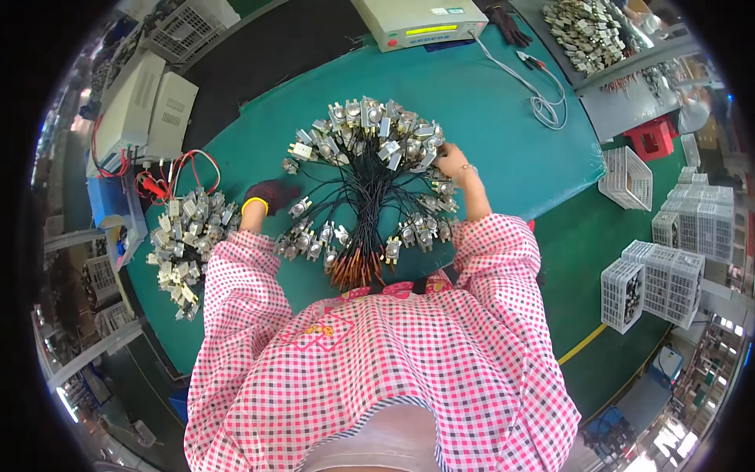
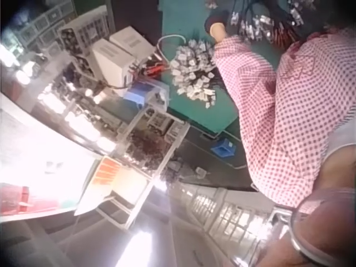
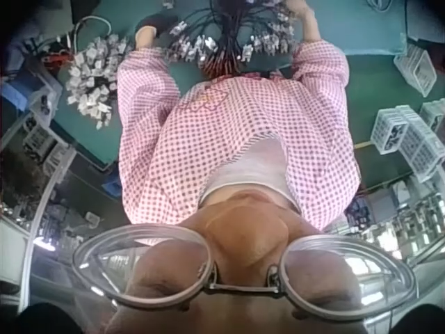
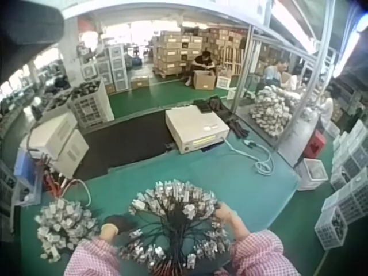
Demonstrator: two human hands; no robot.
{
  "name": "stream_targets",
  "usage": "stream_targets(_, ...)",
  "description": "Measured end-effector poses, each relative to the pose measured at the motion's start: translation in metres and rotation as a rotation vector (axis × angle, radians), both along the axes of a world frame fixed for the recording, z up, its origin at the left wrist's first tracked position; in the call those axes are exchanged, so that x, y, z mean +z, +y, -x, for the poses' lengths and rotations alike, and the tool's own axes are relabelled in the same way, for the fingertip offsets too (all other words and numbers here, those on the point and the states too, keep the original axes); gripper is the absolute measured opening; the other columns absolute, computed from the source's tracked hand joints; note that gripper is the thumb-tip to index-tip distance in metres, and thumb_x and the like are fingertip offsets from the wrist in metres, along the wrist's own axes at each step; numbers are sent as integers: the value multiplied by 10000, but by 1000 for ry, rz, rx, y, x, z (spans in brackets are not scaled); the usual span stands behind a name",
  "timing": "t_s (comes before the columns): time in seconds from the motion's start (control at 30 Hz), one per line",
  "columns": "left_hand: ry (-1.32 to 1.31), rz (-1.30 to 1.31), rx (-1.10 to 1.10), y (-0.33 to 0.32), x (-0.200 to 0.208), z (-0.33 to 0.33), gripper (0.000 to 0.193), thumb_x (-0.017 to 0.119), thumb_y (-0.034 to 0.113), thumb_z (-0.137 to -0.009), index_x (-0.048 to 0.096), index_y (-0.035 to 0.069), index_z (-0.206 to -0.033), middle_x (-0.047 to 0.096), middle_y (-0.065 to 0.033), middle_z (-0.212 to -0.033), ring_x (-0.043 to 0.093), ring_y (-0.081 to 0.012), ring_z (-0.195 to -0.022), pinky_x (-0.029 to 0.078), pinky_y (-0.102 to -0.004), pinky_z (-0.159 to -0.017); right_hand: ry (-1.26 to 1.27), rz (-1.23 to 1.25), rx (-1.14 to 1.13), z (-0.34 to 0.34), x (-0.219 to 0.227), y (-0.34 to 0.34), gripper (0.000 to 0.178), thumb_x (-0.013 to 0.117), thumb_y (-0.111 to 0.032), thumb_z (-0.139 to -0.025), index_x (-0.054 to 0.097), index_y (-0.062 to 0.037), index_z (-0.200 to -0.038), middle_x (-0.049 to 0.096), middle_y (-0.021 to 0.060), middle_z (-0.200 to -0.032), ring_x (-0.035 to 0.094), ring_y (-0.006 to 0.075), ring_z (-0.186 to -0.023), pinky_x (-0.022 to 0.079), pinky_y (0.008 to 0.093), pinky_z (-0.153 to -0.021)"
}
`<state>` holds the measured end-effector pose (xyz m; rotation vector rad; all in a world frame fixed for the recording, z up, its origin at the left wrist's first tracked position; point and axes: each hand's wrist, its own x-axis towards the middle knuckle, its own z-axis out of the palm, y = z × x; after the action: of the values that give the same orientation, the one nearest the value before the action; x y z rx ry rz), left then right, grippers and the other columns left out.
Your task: Assembling and testing circular wiring harnesses or light assemblies at a factory workbench.
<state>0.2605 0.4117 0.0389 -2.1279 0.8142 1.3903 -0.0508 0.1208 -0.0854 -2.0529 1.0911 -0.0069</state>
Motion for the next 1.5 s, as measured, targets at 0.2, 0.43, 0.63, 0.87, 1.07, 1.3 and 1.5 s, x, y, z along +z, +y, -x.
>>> stream_targets(0.2, -440, 1000, 83, 19, -58, -2, 443, 620, 319, -792, 499, 117, -1167, 468, -167, -1255, 538, -383, -1041, 447, -463, -878, -123, -335, -78, -11, 16, 11, 355, 657, -146, -773, 572, -7, -1088, 621, 67, -1014, 555, 159, -926, 436, 307, -823)
stream_targets(0.43, -459, 596, 18, 42, -30, 34, 336, 584, 300, -806, 563, 143, -1103, 587, -182, -1053, 591, -371, -950, 503, -470, -768, -49, -53, -263, 30, 3, 48, 390, 743, -275, -693, 554, -12, -908, 619, 129, -816, 599, 248, -759, 460, 361, -675)
stream_targets(0.63, -377, 418, -34, 49, -20, 61, 358, 556, 301, -824, 561, 34, -1062, 614, -202, -1039, 588, -372, -972, 491, -454, -800, 181, 79, -440, 51, 34, 103, 386, 702, -341, -735, 551, -61, -953, 559, 154, -1064, 546, 339, -977, 422, 494, -843)
stream_targets(0.87, -307, 537, 370, 69, -33, 45, 670, 643, 491, -737, 466, -49, -1093, 577, -278, -1055, 539, -436, -1011, 432, -467, -857, 545, -20, -270, 30, 66, 101, 551, 657, -364, -764, 458, -57, -1175, 528, 136, -1193, 495, 303, -1140, 381, 526, -920)
stream_targets(1.07, -402, 588, 507, 80, -59, 58, 571, 675, 417, -727, 472, 11, -1073, 602, -246, -1035, 564, -418, -982, 444, -464, -827, 495, -4, -262, 36, 67, 106, 471, 642, -341, -781, 477, -53, -1116, 537, 133, -1171, 523, 310, -1102, 420, 517, -871)
stream_targets(1.3, -380, 628, 530, 73, -51, 53, 596, 671, 406, -732, 468, -8, -1111, 588, -235, -1093, 549, -411, -1021, 432, -452, -864, 288, 216, 56, 26, 55, 70, 496, 666, -248, -705, 477, -41, -1113, 416, 154, -1194, 402, 343, -1155, 370, 556, -920)
stream_targets(1.5, -353, 607, 577, 75, -56, 49, 612, 670, 435, -728, 480, 6, -1120, 589, -208, -1121, 555, -376, -1045, 430, -427, -887, -81, -20, -217, 18, 21, 44, 596, 745, -107, -657, 492, 14, -1184, 539, 165, -1174, 512, 244, -1057, 422, 363, -890)
